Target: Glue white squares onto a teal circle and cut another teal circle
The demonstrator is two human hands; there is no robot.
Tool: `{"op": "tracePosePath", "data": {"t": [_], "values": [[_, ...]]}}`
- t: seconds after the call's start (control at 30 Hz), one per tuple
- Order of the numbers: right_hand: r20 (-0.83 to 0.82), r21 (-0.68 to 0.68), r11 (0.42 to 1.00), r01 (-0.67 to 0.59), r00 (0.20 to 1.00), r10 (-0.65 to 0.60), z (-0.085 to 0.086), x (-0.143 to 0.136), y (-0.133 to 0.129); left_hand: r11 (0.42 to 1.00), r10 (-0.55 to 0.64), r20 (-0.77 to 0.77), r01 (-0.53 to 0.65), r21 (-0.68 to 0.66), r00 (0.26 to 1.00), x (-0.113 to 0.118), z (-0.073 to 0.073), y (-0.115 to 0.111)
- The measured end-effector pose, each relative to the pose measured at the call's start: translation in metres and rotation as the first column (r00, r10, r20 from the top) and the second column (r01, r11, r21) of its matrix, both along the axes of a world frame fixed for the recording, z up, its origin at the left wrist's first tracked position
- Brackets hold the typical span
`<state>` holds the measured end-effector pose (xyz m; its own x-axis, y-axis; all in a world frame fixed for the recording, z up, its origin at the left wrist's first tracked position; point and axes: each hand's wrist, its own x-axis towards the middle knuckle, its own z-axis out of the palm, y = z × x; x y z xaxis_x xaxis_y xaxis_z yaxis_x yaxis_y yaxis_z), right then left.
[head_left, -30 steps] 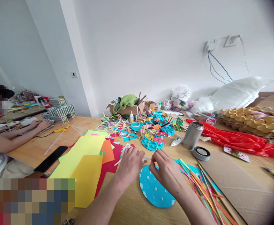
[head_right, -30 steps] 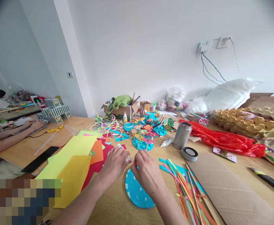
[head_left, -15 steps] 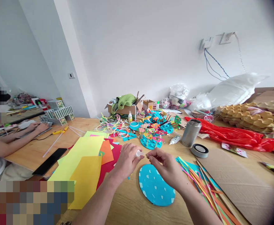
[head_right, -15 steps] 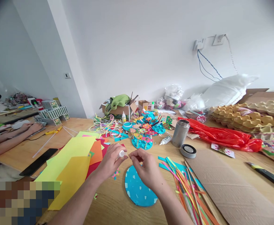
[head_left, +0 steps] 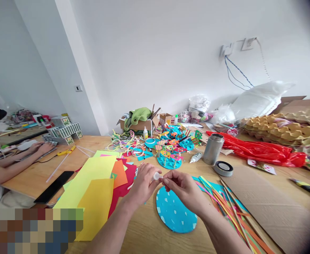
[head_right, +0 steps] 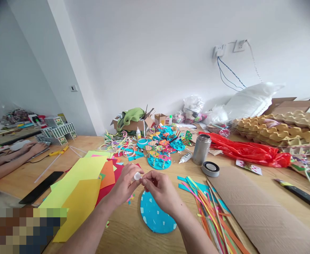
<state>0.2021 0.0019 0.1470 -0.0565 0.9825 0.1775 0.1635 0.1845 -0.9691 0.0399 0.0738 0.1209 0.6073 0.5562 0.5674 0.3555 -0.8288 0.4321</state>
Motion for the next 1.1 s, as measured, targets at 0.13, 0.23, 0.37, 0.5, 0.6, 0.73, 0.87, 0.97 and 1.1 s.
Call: {"op": "tracePosePath", "data": {"t": [0.13,0.23,0.37,0.5,0.6,0.73,0.87,0.97,1.1], "values": [[-0.042,-0.068,0.998,-0.006,0.999,0.003,0.002,0.002,0.000,1.000,0.001,-0.004,-0.001,0.021,1.000,0.000,-0.001,0.000],[-0.059,-0.090,0.996,-0.012,0.998,0.007,0.004,0.002,-0.001,0.998,0.019,-0.022,-0.017,0.062,1.000,0.001,-0.001,0.001],[-0.054,-0.128,0.992,-0.005,0.999,-0.002,0.006,0.003,-0.002,0.987,0.067,-0.081,-0.054,0.151,0.994,0.000,-0.001,0.001],[-0.089,-0.169,0.985,-0.023,0.996,0.008,0.005,0.005,-0.002,0.971,0.078,-0.130,-0.046,0.234,0.988,-0.001,-0.001,0.001],[-0.147,-0.188,0.981,-0.048,0.989,0.020,0.003,0.007,-0.002,0.968,0.090,-0.161,-0.048,0.247,0.983,0.001,-0.001,-0.001],[-0.249,-0.185,0.978,-0.093,0.968,0.045,0.000,0.008,-0.001,0.969,0.106,-0.183,-0.060,0.239,0.977,0.004,-0.002,-0.005],[-0.272,-0.192,0.979,-0.071,0.962,0.016,-0.001,0.005,0.000,0.959,0.137,-0.197,-0.080,0.272,0.971,0.005,-0.002,-0.006],[-0.270,-0.220,0.975,-0.032,0.962,-0.030,-0.004,0.001,0.001,0.950,0.163,-0.209,-0.096,0.296,0.964,0.006,-0.001,-0.007],[-0.272,-0.237,0.971,-0.022,0.961,-0.044,-0.009,-0.006,0.003,0.943,0.185,-0.198,-0.118,0.311,0.963,0.008,0.001,-0.009]]}}
